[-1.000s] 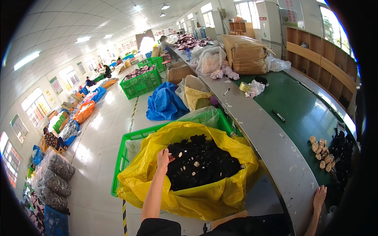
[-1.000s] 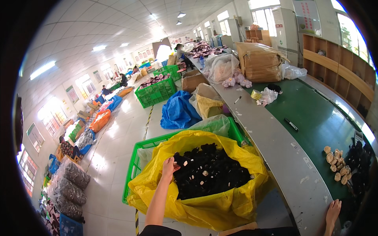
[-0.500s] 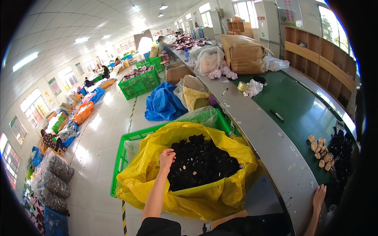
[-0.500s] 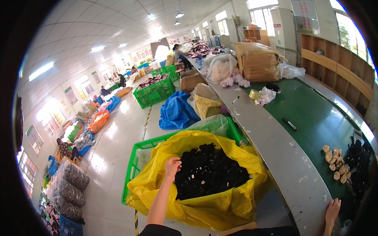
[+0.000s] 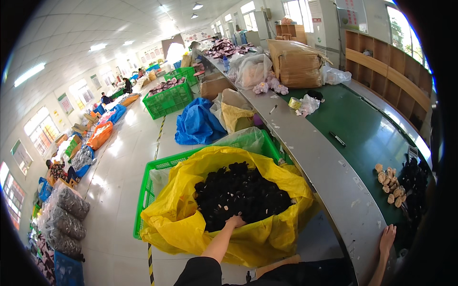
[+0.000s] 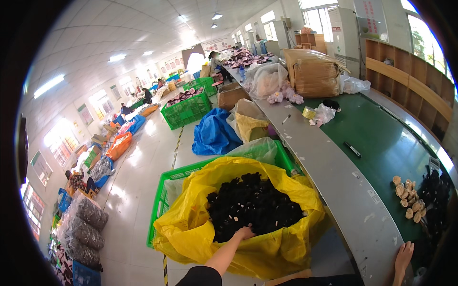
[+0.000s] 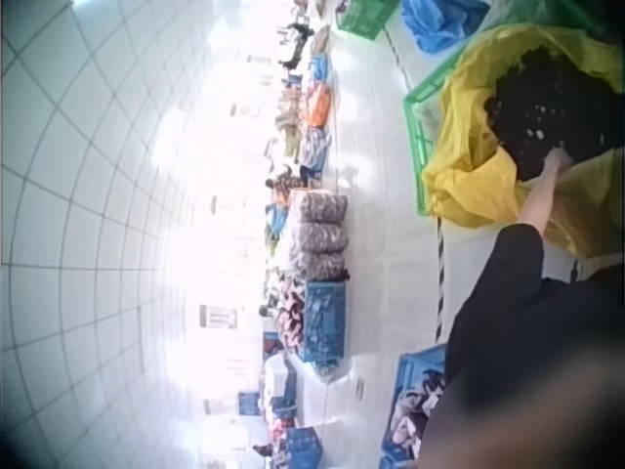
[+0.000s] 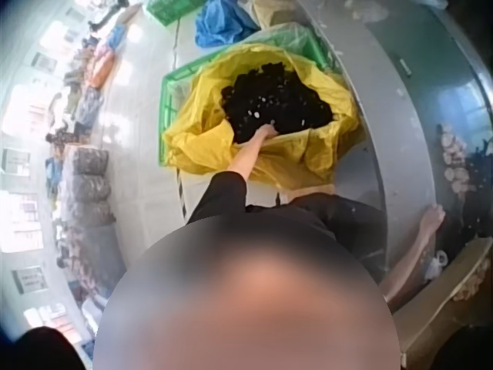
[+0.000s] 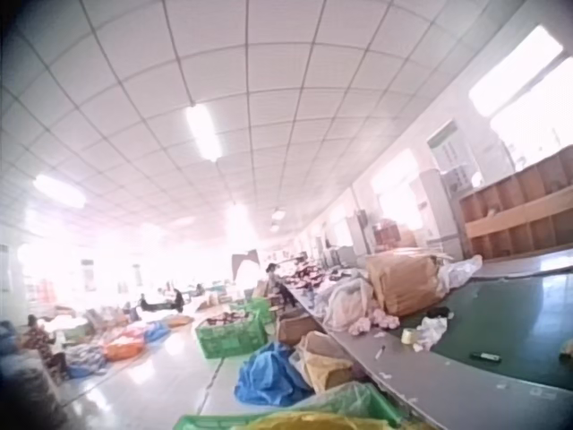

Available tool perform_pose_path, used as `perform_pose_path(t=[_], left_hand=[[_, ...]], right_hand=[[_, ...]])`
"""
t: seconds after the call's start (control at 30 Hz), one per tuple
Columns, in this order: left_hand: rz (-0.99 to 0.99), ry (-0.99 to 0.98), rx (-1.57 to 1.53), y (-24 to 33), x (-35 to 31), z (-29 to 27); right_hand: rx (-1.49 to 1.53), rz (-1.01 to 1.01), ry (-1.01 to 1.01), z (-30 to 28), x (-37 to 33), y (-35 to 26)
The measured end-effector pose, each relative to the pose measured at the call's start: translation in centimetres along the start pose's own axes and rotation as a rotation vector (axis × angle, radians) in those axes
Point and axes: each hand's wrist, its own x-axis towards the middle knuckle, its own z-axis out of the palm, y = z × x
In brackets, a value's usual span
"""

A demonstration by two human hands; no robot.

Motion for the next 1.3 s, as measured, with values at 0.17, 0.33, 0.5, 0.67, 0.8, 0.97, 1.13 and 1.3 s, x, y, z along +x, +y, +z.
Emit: perform_pose_path(t=[0.17,0.33,0.5,0.67,0.8,0.97,1.13,1.3], left_hand=[[0.065,-0.205,-0.025,-4.9,3.4,0.8],[-0.017,-0.123,-0.002,-6.1,3.0,2.0],[0.012,-0.104,-0.041,-1.1,3.2,2.6],[0.105,-0.138,0.035,-10.8,7.5,4.7],[0.13,-0.182,0.001,-5.4,6.1,2.9],[0.098,-0.225,-0.065,-7.5,4.9,1.7],[0.105,-0.313,0.001,-5.1,3.4,0.5],[0.111,-0.342,-0.001,-5.1,5.2,1.9]], right_hand=[[0.062,-0.076,0.124,2.8,0.2,-0.8],[0.129,-0.06,0.013,1.7,-0.1,-3.1],[0.087,-0.073,0.102,-0.8,-0.7,-0.4],[0.106,-0.082,0.018,1.8,-0.4,-4.2],[-0.001,-0.022,0.044,0.2,-0.8,-1.4],[-0.049,-0.053,0.087,3.1,-0.9,-1.1],[-0.007,0.078,-0.218,-2.6,-0.7,-5.5],[0.007,0.092,-0.185,-2.0,-0.6,-3.5]])
